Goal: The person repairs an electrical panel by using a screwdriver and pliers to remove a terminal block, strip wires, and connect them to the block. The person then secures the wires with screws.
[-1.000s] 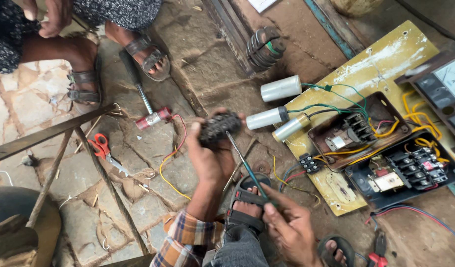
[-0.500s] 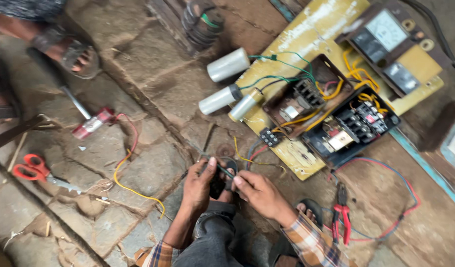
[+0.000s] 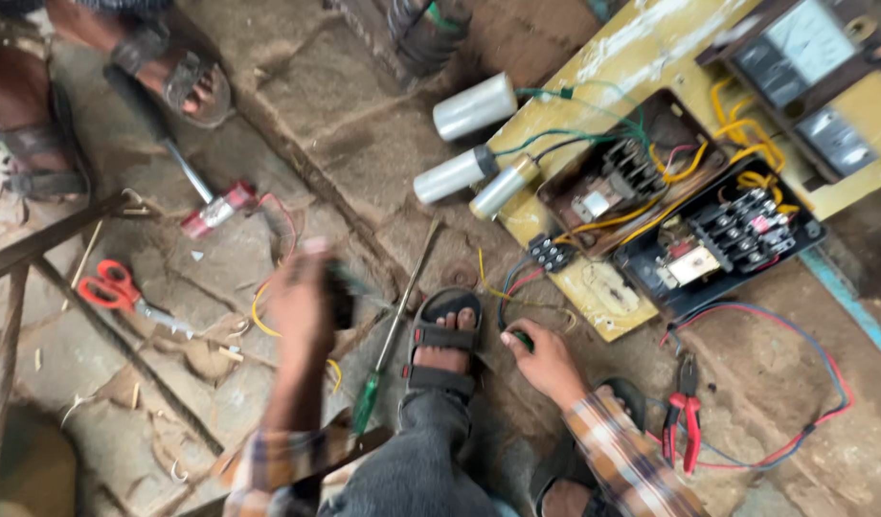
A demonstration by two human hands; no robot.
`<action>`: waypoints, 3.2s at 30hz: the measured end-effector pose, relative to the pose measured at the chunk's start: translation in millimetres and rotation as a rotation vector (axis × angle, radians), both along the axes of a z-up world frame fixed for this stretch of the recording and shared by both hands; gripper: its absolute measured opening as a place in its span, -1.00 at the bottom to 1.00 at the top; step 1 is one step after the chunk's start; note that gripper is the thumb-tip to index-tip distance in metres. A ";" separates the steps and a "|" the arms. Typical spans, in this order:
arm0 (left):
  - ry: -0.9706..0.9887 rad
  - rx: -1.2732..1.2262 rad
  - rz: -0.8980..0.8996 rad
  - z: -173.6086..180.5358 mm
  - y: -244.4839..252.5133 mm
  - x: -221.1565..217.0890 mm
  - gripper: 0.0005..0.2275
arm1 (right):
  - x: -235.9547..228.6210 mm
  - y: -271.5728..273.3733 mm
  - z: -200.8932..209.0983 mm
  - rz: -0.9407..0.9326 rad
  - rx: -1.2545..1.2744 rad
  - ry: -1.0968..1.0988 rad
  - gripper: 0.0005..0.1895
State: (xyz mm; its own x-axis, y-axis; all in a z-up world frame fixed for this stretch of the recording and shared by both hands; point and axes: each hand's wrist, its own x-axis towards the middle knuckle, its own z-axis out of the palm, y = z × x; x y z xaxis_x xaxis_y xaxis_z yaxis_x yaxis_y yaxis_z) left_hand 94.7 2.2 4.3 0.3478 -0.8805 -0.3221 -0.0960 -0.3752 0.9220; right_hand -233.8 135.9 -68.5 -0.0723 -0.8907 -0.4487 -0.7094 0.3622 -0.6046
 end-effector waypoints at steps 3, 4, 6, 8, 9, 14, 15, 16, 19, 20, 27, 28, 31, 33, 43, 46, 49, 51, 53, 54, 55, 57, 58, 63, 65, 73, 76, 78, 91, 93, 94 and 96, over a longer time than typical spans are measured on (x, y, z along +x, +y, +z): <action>0.370 0.295 -0.087 -17.3 3.8 -59.7 -0.70 | 1.6 3.9 -42.3 0.016 -0.197 0.122 -0.72; 0.418 0.315 -0.139 -22.8 2.4 -74.7 -0.71 | -1.8 4.6 -50.9 0.005 -0.255 0.149 -0.71; 0.477 0.355 -0.215 -29.2 14.7 -95.8 -0.71 | -4.9 14.7 -56.5 -0.049 -0.269 0.075 -0.67; 0.493 0.345 -0.287 -31.4 17.5 -109.4 -0.69 | -10.4 13.4 -48.8 -0.140 -0.222 -0.042 -0.65; 0.361 0.300 -0.329 -31.3 14.3 -113.0 -0.68 | -10.9 7.0 -42.2 -0.201 -0.168 -0.127 -0.66; -0.061 0.160 -0.626 -17.5 6.1 -111.0 -0.62 | -8.6 -28.5 13.6 -0.024 -0.353 -0.367 -0.61; -0.057 0.119 -0.772 -12.0 4.5 -108.3 -0.61 | -11.2 -36.6 25.1 0.019 -0.393 -0.371 -0.58; -0.054 0.078 -0.919 -5.4 4.4 -104.0 -0.60 | -13.0 -45.3 34.1 0.062 -0.432 -0.374 -0.55; -0.164 0.093 -1.265 11.4 8.8 -102.6 -0.58 | -28.9 -60.1 54.1 -0.053 -0.360 -0.447 -0.54; -0.225 0.123 -1.358 15.4 10.6 -103.5 -0.58 | -35.2 -63.1 57.7 -0.075 -0.314 -0.547 -0.60; -0.190 0.053 -1.343 18.5 15.1 -109.5 -0.61 | -58.8 -64.4 63.8 0.070 -0.372 -0.586 -0.65; -0.183 0.021 -1.339 17.7 15.0 -108.9 -0.61 | -59.4 -64.9 64.8 0.119 -0.428 -0.540 -0.63; -0.217 0.022 -1.353 17.7 18.8 -103.4 -0.63 | -57.0 -68.8 70.8 0.025 -0.269 -0.584 -0.65; -0.268 0.010 -1.352 19.9 20.0 -100.7 -0.64 | -54.7 -75.0 77.7 0.148 -0.326 -0.507 -0.64; -0.575 -0.186 -1.301 42.6 31.5 -119.2 -0.82 | -50.9 -101.4 112.9 0.656 -0.179 -0.205 -0.61; -0.517 -0.186 -1.311 39.2 38.3 -121.7 -0.81 | -50.9 -97.7 113.1 0.658 -0.053 -0.144 -0.62; -0.505 -0.206 -1.299 22.1 44.4 -121.5 -0.81 | -50.3 -90.9 111.3 0.676 -0.121 -0.201 -0.63; -0.481 -0.363 -1.240 3.2 48.9 -120.7 -0.79 | -48.9 -84.5 111.4 0.677 -0.193 -0.207 -0.64; -0.437 -0.659 -1.126 -19.6 49.8 -120.6 -0.75 | -47.3 -78.9 113.9 0.677 -0.315 -0.211 -0.65; -0.263 -0.354 -1.247 -29.8 52.1 -120.8 -0.70 | -46.7 -76.6 116.2 0.675 -0.402 -0.211 -0.65; -0.084 -0.046 -1.343 -39.8 51.7 -121.5 -0.65 | -46.5 -76.1 118.8 0.674 -0.492 -0.211 -0.65; 0.223 0.320 -1.379 -54.4 55.4 -123.9 -0.60 | -46.6 -74.8 124.3 0.746 -0.572 -0.151 -0.56; 0.342 0.375 -1.341 -59.0 58.3 -125.5 -0.61 | -46.2 -73.7 126.2 0.781 -0.612 -0.121 -0.52; 0.544 0.421 -1.328 -56.7 63.9 -130.5 -0.64 | -40.4 -57.9 129.1 0.800 -0.673 -0.150 -0.56; 0.409 0.333 -1.381 -46.7 60.8 -132.5 -0.66 | -37.1 -53.4 127.0 0.790 -0.657 -0.154 -0.57; -0.073 -0.122 -1.111 1.1 23.3 -125.1 -0.63 | -47.7 -57.4 146.9 0.820 -0.054 0.110 -0.59; 0.737 0.000 -0.350 13.7 -14.9 -104.3 -0.62 | -50.5 -47.6 174.0 0.351 -0.031 -0.017 -0.62; 1.304 -0.105 0.075 25.4 -31.7 -93.8 -0.57 | -37.8 -43.4 188.9 0.201 -0.080 -0.088 -0.51; 1.291 -0.487 0.536 65.9 -45.9 -80.4 -0.70 | 63.4 -55.8 224.4 0.152 -0.259 -0.021 -0.48; 1.258 -0.517 0.526 66.0 -45.1 -80.0 -0.70 | 66.1 -53.5 221.6 0.094 -0.007 0.073 -0.50; 1.244 -0.533 0.519 66.3 -44.4 -80.1 -0.71 | 67.5 -51.5 220.2 0.061 0.034 0.054 -0.50; 1.221 -0.571 0.505 67.6 -43.8 -79.4 -0.71 | 69.1 -49.3 217.6 -0.002 0.112 0.019 -0.50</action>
